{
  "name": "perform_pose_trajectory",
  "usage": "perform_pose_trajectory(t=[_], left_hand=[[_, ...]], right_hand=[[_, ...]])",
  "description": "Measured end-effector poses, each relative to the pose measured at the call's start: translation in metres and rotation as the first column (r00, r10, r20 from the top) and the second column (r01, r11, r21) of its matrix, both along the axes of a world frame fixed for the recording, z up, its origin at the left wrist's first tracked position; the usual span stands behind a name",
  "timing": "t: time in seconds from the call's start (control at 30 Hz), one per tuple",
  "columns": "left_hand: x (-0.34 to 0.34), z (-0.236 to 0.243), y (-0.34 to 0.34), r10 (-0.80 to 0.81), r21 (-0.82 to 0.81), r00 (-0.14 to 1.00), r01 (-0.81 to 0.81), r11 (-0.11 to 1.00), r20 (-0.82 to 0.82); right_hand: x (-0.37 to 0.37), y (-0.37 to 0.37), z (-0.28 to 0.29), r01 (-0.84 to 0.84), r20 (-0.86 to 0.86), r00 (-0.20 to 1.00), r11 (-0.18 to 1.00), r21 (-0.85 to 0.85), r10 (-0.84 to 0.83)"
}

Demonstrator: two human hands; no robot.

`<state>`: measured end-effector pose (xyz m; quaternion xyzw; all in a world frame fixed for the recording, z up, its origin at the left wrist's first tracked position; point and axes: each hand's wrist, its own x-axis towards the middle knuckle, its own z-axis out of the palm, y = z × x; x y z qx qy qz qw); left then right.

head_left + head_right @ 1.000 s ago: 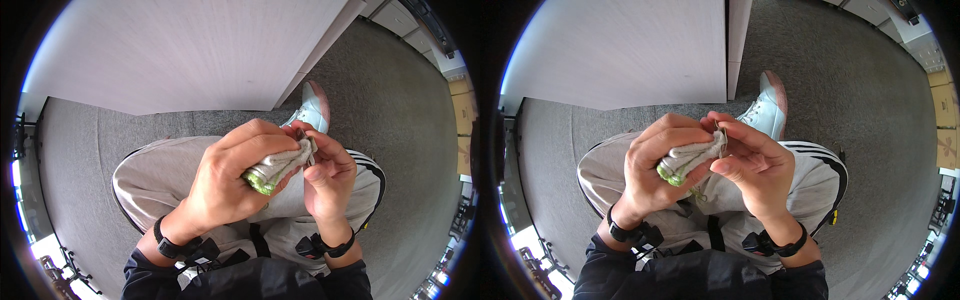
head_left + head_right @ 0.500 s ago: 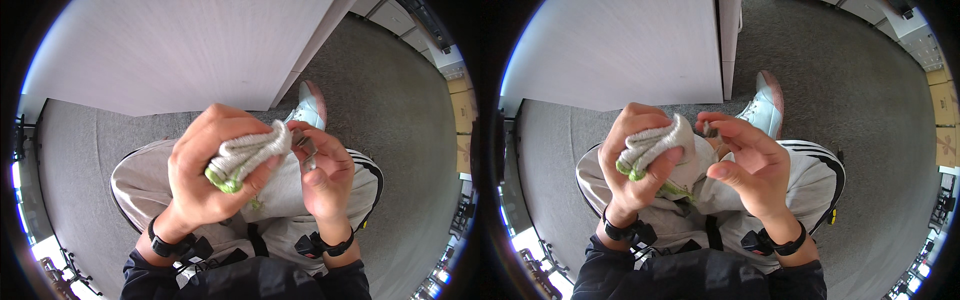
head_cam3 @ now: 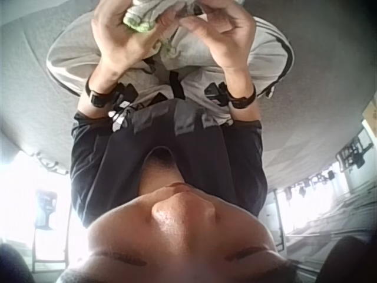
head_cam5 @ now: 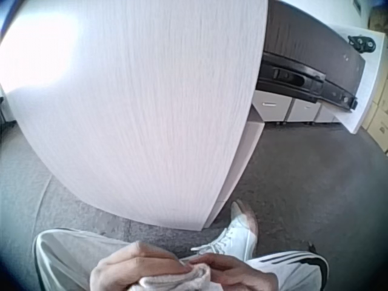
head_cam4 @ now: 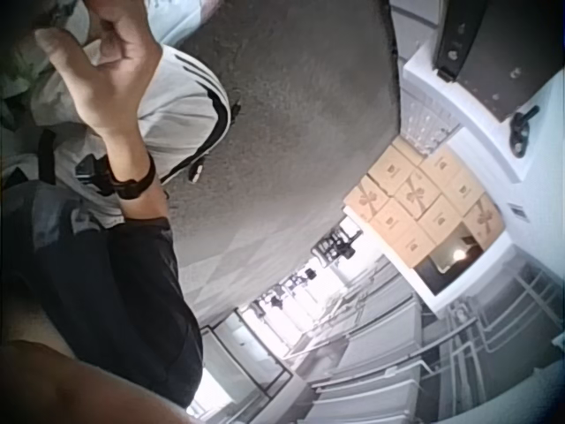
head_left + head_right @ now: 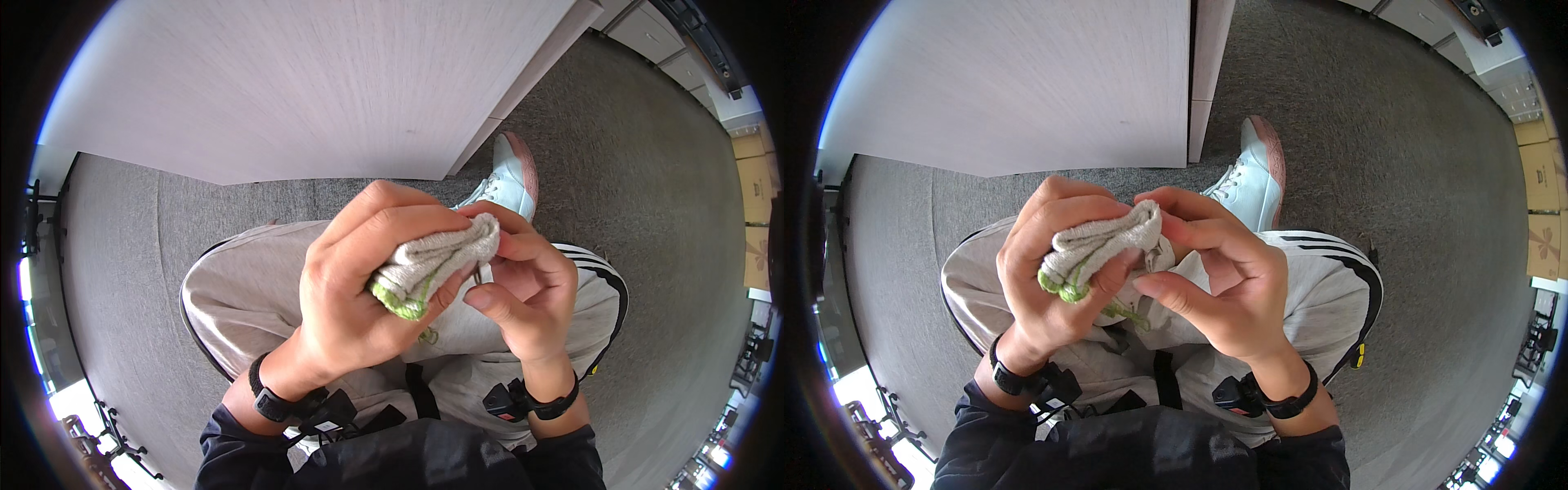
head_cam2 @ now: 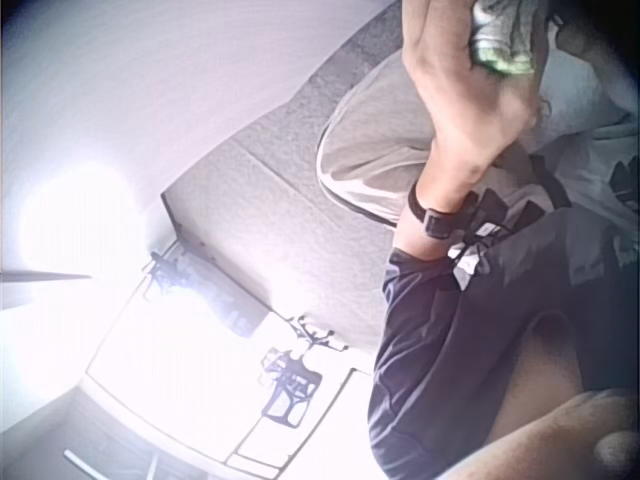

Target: The recorder uses a screwdriver and keys to disassemble and inspect the lock mechanism on a desk drawer while sitting on the floor.

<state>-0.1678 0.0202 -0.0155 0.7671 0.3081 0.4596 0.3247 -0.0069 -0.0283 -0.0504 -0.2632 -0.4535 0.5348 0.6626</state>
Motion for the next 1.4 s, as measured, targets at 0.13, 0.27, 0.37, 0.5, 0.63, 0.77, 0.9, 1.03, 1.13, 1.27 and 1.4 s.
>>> perform_pose_trajectory(t=[0.13,0.27,0.37,0.5,0.63,0.77,0.9,1.03,1.13,1.27,1.4], left_hand=[[-0.003,0.002,0.001,0.024,-0.066,1.000,-0.023,0.998,0.010],[-0.001,-0.002,-0.002,0.059,-0.130,0.994,-0.048,0.990,0.087],[0.000,-0.006,-0.002,0.081,-0.166,0.985,-0.055,0.985,0.153],[0.000,-0.012,-0.004,0.094,-0.300,0.931,0.018,0.954,0.352],[0.002,-0.011,-0.007,0.141,-0.401,0.894,0.046,0.915,0.425],[0.003,-0.015,-0.010,0.189,-0.465,0.845,0.078,0.882,0.500],[0.003,-0.017,-0.009,0.172,-0.415,0.834,0.073,0.907,0.524],[0.003,-0.017,-0.009,0.152,-0.364,0.857,0.044,0.931,0.493],[0.002,-0.015,-0.009,0.145,-0.339,0.858,0.036,0.940,0.493],[-0.001,-0.016,-0.007,0.102,-0.267,0.889,0.023,0.963,0.446],[-0.002,-0.018,-0.004,0.039,-0.191,0.900,0.050,0.980,0.434]], right_hand=[[-0.001,-0.003,-0.001,0.040,0.139,0.990,0.999,-0.013,-0.038],[-0.004,-0.005,-0.004,0.043,0.181,0.983,0.999,-0.030,-0.037],[-0.007,-0.005,-0.004,0.064,0.227,0.972,0.997,-0.040,-0.054],[-0.012,-0.006,-0.003,0.085,0.250,0.966,0.994,-0.064,-0.067],[-0.013,-0.005,-0.003,0.106,0.272,0.958,0.994,-0.042,-0.090],[-0.013,-0.004,0.001,0.125,0.312,0.944,0.991,-0.048,-0.104],[-0.015,-0.003,0.005,0.143,0.323,0.939,0.989,-0.047,-0.121],[-0.014,-0.003,0.004,0.139,0.319,0.941,0.988,-0.069,-0.110],[-0.012,-0.004,0.006,0.127,0.318,0.943,0.989,-0.077,-0.097],[-0.010,-0.005,0.009,0.068,0.285,0.958,0.990,-0.124,-0.030],[-0.007,-0.007,0.013,-0.043,0.055,0.997,0.961,-0.272,0.060]])
